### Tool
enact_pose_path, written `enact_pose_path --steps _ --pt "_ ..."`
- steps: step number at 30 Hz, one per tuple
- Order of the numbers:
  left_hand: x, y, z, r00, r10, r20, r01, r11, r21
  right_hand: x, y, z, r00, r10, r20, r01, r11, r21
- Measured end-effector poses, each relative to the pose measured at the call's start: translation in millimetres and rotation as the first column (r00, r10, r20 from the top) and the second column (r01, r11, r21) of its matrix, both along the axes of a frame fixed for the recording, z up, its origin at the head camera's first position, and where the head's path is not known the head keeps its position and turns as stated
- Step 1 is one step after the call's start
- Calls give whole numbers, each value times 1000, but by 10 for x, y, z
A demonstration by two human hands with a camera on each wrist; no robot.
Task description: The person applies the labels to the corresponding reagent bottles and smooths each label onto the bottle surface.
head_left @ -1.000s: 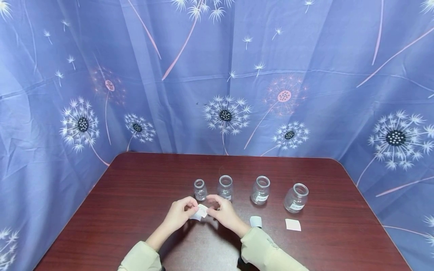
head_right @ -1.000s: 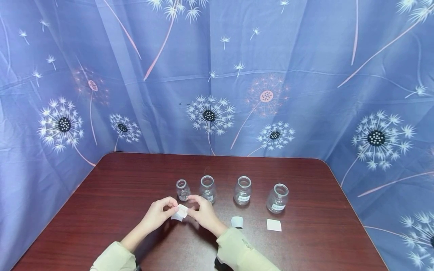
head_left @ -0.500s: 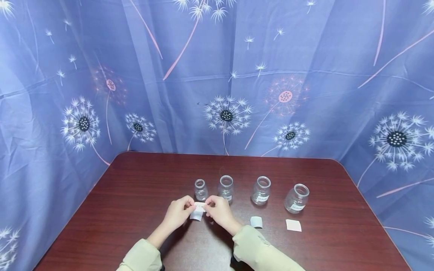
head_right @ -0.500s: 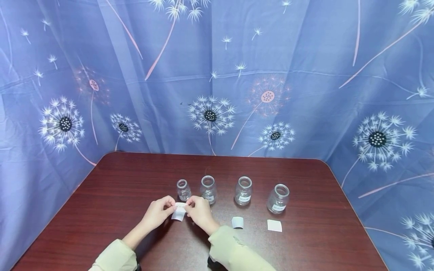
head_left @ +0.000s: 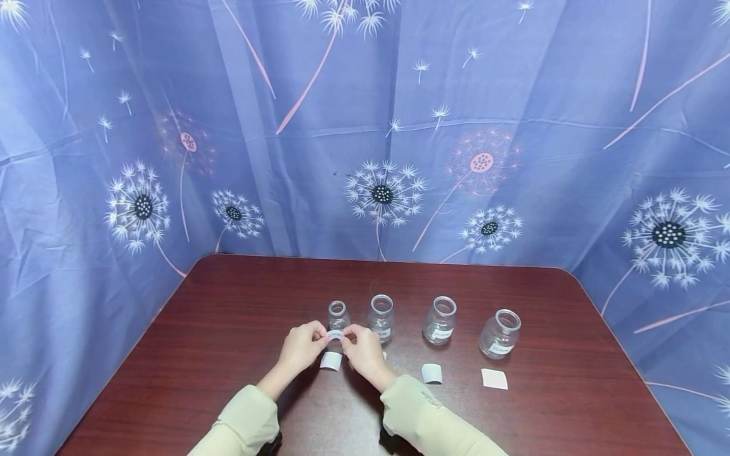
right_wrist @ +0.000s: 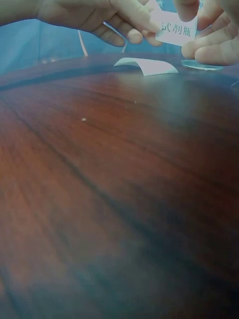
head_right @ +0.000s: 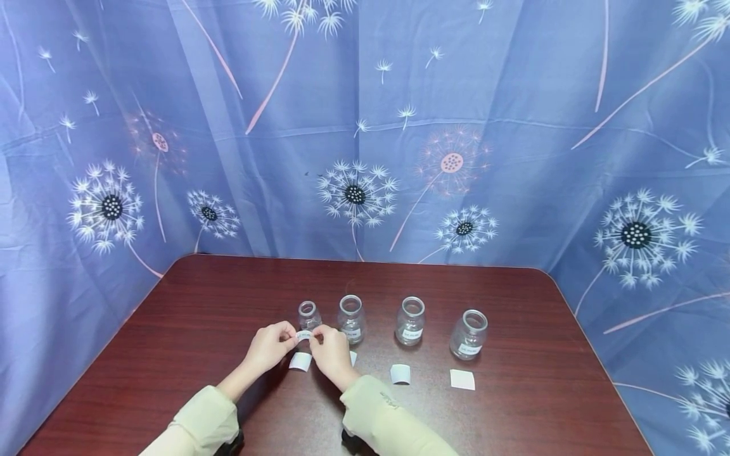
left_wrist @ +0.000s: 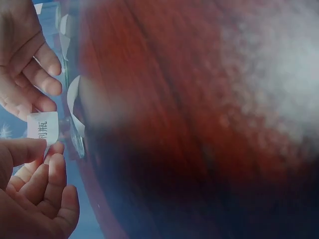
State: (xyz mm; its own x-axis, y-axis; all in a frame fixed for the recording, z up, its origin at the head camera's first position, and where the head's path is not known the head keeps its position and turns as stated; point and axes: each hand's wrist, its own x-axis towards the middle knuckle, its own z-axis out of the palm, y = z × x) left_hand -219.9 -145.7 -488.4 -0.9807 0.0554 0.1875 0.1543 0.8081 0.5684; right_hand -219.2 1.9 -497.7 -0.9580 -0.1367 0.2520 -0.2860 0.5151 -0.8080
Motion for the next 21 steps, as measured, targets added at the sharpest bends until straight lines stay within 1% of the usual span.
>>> enact_pose_path --steps 6,13,17,21 --pt "-50 18 -20 1000 5 19 -5 1000 4 -22 1 -12 999 -26 -40 29 997 66" --pt "-113 19 -63 999 15 44 -17 999 28 -25 1 2 1000 -23 -12 24 999 49" --pt "-131 19 -73 998 24 64 -26 999 34 -21 4 5 1000 -23 -1 23 999 42" --pt "-139 22 -72 997 33 74 -36 999 38 -9 15 4 1000 -23 -6 23 998 56"
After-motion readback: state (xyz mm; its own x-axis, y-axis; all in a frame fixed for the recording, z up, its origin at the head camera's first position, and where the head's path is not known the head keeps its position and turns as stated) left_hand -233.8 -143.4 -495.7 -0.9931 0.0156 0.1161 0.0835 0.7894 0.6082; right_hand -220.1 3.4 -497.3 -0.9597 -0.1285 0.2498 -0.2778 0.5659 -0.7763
